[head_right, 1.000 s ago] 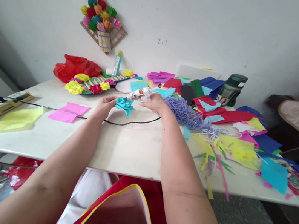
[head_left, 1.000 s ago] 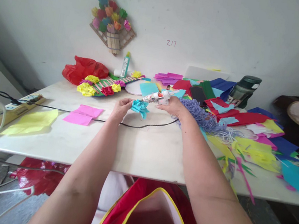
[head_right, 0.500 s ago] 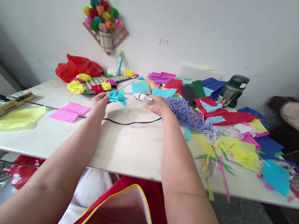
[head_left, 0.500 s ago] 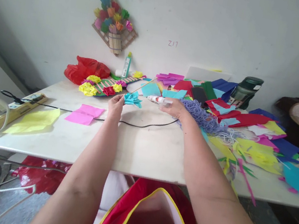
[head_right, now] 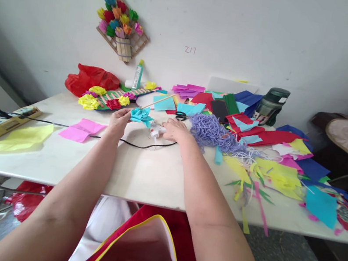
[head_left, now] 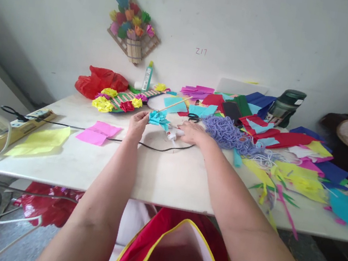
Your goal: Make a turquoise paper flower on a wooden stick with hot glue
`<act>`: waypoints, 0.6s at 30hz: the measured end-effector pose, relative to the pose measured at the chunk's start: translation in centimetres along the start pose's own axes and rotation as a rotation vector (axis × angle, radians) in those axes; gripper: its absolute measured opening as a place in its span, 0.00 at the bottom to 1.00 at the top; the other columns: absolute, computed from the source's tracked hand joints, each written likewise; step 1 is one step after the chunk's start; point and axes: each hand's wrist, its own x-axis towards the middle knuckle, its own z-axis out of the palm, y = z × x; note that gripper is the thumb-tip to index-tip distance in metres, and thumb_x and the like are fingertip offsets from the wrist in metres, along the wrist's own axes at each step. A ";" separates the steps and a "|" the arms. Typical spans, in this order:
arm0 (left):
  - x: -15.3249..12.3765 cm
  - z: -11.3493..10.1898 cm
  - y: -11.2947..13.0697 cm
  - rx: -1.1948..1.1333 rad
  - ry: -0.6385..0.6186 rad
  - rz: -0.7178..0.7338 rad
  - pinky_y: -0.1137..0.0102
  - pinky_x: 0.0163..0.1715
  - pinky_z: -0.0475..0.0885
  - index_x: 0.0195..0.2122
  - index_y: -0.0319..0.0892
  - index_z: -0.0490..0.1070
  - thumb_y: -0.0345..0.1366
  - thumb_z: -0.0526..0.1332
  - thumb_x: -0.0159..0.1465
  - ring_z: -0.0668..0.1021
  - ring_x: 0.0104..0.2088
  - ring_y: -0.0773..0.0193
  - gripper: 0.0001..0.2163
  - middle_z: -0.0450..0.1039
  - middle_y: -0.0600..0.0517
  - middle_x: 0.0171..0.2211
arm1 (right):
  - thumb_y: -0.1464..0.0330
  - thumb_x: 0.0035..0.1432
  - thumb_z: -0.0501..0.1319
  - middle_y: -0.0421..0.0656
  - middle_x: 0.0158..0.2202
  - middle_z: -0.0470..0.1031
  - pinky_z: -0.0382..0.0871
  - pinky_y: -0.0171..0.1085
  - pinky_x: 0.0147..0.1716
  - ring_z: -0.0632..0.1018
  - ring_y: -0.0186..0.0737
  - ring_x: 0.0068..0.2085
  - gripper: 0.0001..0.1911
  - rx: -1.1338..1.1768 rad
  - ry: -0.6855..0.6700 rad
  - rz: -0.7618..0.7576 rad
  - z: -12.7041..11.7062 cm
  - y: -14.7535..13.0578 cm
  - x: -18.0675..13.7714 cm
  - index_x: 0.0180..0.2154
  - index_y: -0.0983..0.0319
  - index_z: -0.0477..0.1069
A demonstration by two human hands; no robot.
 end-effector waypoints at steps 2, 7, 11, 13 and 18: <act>-0.1 0.1 0.0 -0.005 -0.028 -0.005 0.69 0.34 0.72 0.26 0.39 0.76 0.53 0.74 0.41 0.75 0.28 0.65 0.22 0.74 0.52 0.22 | 0.66 0.59 0.57 0.51 0.55 0.75 0.65 0.44 0.53 0.71 0.53 0.57 0.20 -0.004 0.117 0.039 -0.8 -0.1 -0.3 0.51 0.61 0.77; -0.4 0.2 0.1 0.025 -0.132 -0.015 0.69 0.34 0.70 0.27 0.40 0.76 0.52 0.74 0.42 0.74 0.27 0.65 0.21 0.74 0.52 0.23 | 0.64 0.63 0.53 0.55 0.55 0.73 0.57 0.50 0.56 0.67 0.56 0.57 0.21 -0.019 0.546 0.034 -2.5 -0.3 -0.8 0.51 0.65 0.76; -0.7 0.4 0.2 0.081 -0.248 -0.021 0.69 0.33 0.69 0.29 0.39 0.78 0.52 0.73 0.45 0.74 0.27 0.65 0.20 0.75 0.52 0.25 | 0.62 0.65 0.52 0.53 0.55 0.74 0.53 0.51 0.57 0.67 0.54 0.56 0.22 -0.002 0.521 -0.032 -2.5 -0.3 -0.6 0.54 0.63 0.74; -0.8 0.5 0.2 0.094 -0.289 -0.019 0.69 0.32 0.68 0.29 0.39 0.78 0.52 0.73 0.46 0.73 0.27 0.65 0.20 0.75 0.51 0.25 | 0.63 0.67 0.50 0.52 0.52 0.77 0.55 0.49 0.57 0.70 0.52 0.55 0.21 0.022 0.427 -0.030 -2.3 -0.4 -0.4 0.53 0.62 0.75; -0.9 0.7 0.2 0.088 -0.370 -0.039 0.69 0.33 0.69 0.29 0.39 0.78 0.52 0.74 0.44 0.74 0.27 0.65 0.21 0.75 0.50 0.25 | 0.63 0.69 0.48 0.47 0.51 0.80 0.62 0.42 0.49 0.77 0.47 0.51 0.21 0.065 0.236 0.024 -2.3 -0.6 -0.4 0.50 0.58 0.77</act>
